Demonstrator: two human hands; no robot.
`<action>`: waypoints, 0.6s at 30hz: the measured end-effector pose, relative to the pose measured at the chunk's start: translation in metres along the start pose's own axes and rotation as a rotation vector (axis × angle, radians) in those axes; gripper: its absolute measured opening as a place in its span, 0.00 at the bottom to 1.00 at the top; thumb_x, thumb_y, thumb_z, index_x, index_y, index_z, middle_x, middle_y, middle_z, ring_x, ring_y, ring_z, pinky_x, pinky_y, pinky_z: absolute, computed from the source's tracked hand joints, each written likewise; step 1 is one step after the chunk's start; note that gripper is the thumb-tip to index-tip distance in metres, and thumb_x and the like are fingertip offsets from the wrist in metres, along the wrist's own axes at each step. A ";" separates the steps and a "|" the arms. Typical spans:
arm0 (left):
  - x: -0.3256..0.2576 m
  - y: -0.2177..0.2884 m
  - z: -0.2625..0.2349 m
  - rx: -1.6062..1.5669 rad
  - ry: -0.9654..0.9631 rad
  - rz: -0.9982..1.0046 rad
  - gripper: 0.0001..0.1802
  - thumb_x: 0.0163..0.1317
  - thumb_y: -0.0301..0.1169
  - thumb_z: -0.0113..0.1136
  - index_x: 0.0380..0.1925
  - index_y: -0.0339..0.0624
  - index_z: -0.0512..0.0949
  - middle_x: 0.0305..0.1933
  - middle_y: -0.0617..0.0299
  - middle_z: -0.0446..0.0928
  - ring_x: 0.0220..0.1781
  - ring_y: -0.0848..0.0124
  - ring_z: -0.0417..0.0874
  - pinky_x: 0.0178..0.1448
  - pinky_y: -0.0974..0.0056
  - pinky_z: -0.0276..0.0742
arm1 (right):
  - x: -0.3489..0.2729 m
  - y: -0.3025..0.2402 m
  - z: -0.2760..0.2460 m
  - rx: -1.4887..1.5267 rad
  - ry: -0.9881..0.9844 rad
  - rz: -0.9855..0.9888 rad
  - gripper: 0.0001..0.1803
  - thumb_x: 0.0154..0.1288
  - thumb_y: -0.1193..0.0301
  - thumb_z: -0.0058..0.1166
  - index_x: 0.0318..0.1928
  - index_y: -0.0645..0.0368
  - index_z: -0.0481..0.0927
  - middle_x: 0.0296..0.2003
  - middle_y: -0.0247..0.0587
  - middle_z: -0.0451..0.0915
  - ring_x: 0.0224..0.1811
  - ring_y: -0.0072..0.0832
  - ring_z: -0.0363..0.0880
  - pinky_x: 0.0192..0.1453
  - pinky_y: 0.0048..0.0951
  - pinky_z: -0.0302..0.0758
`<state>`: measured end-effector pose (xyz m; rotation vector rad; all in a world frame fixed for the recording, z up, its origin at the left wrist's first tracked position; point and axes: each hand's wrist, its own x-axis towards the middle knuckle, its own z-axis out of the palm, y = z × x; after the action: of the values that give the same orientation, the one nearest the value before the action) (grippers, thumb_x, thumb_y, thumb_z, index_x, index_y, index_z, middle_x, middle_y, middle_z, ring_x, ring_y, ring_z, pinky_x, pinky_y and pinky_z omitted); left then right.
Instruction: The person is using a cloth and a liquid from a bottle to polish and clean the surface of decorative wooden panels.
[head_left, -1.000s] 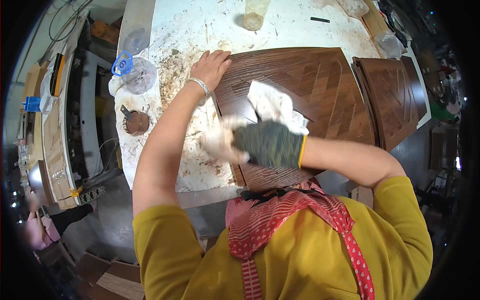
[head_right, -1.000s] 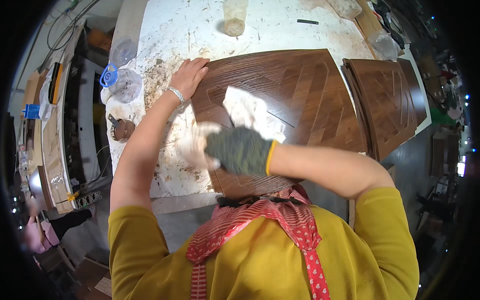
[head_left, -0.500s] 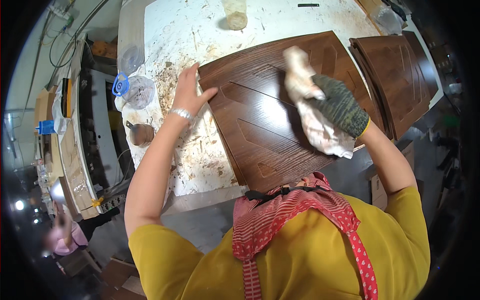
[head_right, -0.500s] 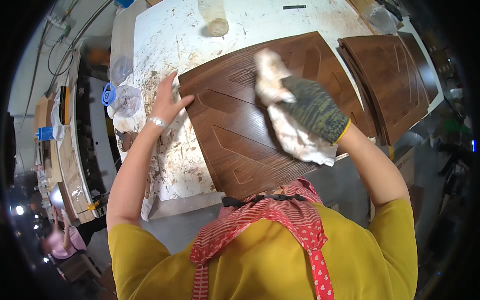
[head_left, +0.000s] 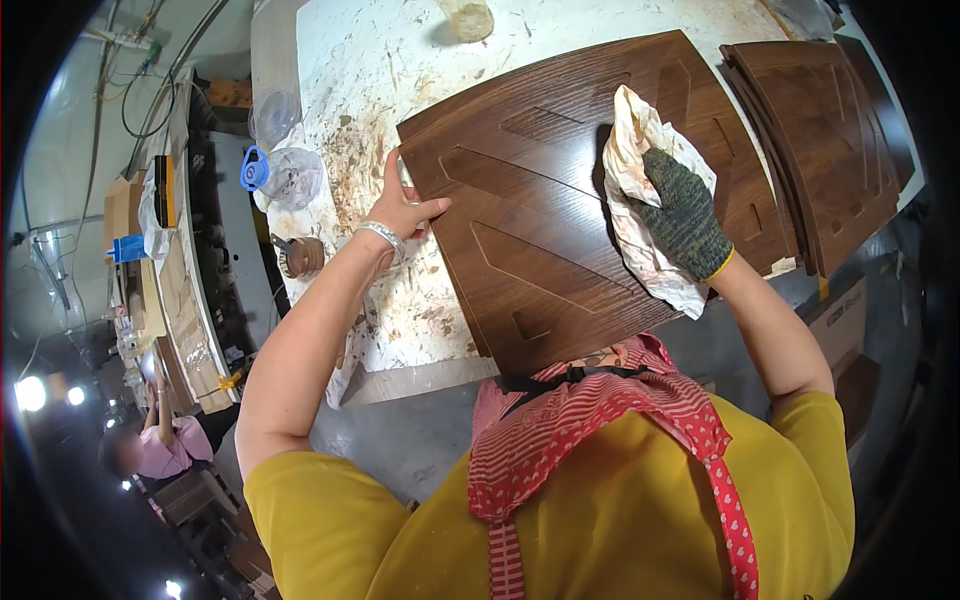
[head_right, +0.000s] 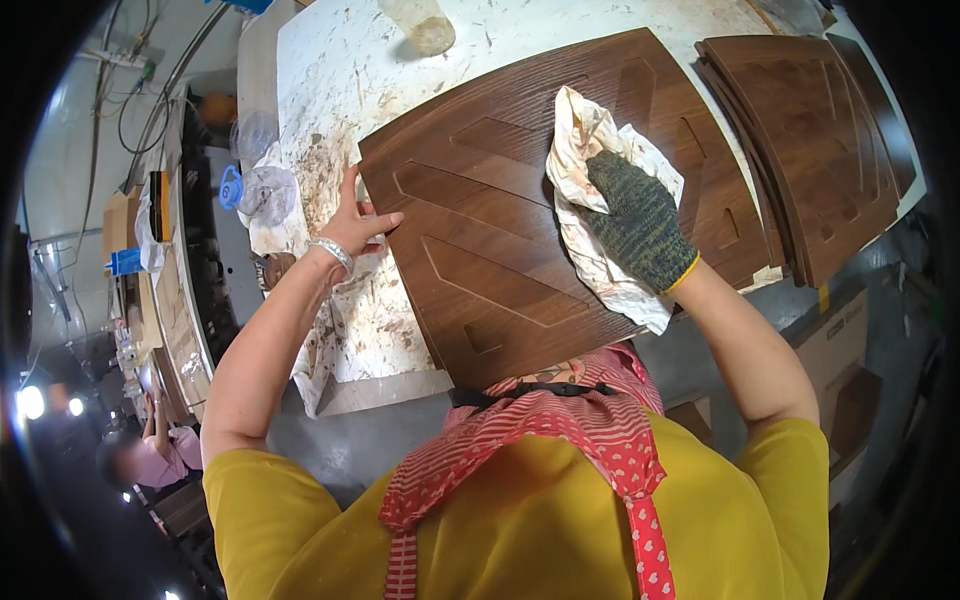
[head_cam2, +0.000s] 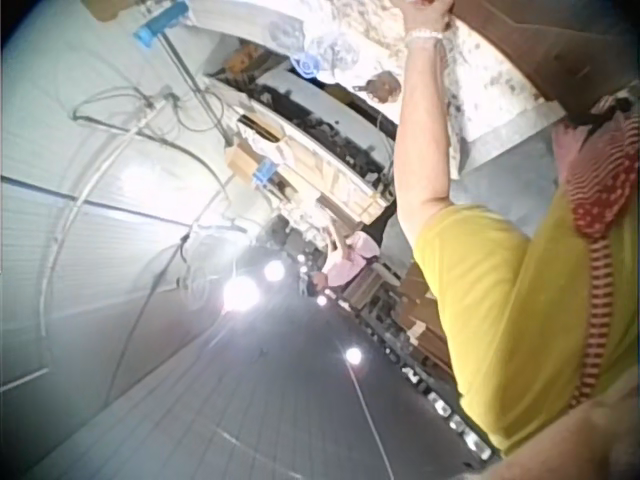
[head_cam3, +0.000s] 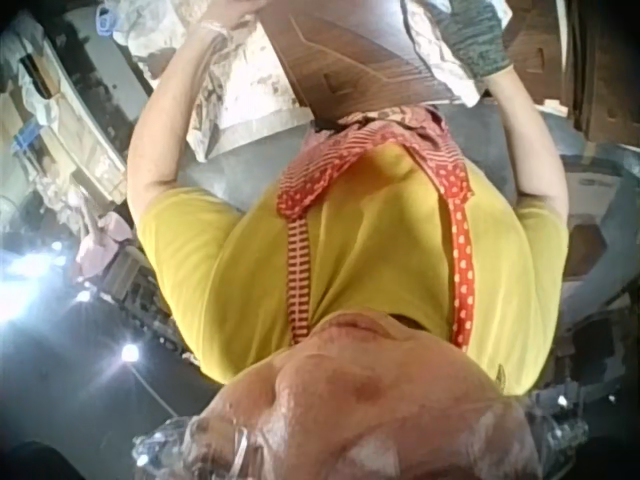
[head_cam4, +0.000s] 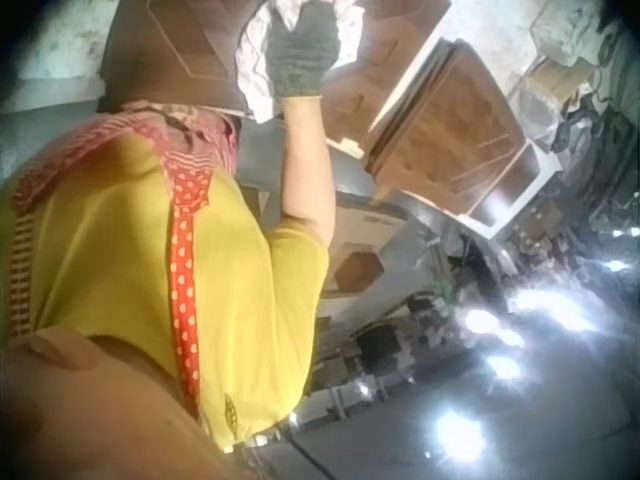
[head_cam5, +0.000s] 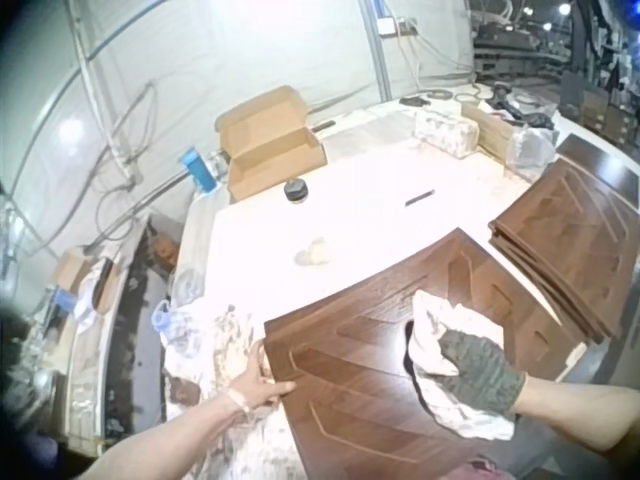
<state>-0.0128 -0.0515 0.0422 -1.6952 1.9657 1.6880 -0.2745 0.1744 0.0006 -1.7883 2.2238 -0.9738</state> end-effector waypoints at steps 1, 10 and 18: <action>-0.001 0.000 0.002 -0.061 0.001 -0.004 0.59 0.51 0.22 0.65 0.68 0.55 0.28 0.37 0.55 0.67 0.22 0.74 0.72 0.21 0.69 0.68 | 0.001 -0.002 -0.003 0.013 -0.013 -0.003 0.23 0.55 0.68 0.57 0.51 0.64 0.73 0.47 0.54 0.75 0.50 0.45 0.74 0.56 0.40 0.68; -0.003 0.003 0.004 -0.167 0.024 -0.061 0.58 0.51 0.21 0.64 0.69 0.62 0.31 0.35 0.62 0.66 0.26 0.76 0.70 0.24 0.69 0.69 | 0.001 0.000 -0.001 -0.016 -0.013 -0.052 0.24 0.55 0.66 0.56 0.52 0.64 0.72 0.47 0.53 0.75 0.49 0.45 0.74 0.54 0.41 0.68; -0.003 -0.002 -0.003 -0.223 -0.024 -0.069 0.58 0.50 0.22 0.66 0.69 0.64 0.33 0.36 0.64 0.63 0.29 0.76 0.70 0.29 0.68 0.73 | 0.001 -0.001 -0.001 -0.023 0.017 -0.082 0.24 0.56 0.67 0.56 0.53 0.63 0.72 0.48 0.53 0.75 0.50 0.45 0.73 0.55 0.41 0.67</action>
<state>-0.0077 -0.0512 0.0441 -1.7774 1.7432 1.9553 -0.2745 0.1739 0.0026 -1.9016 2.1957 -0.9858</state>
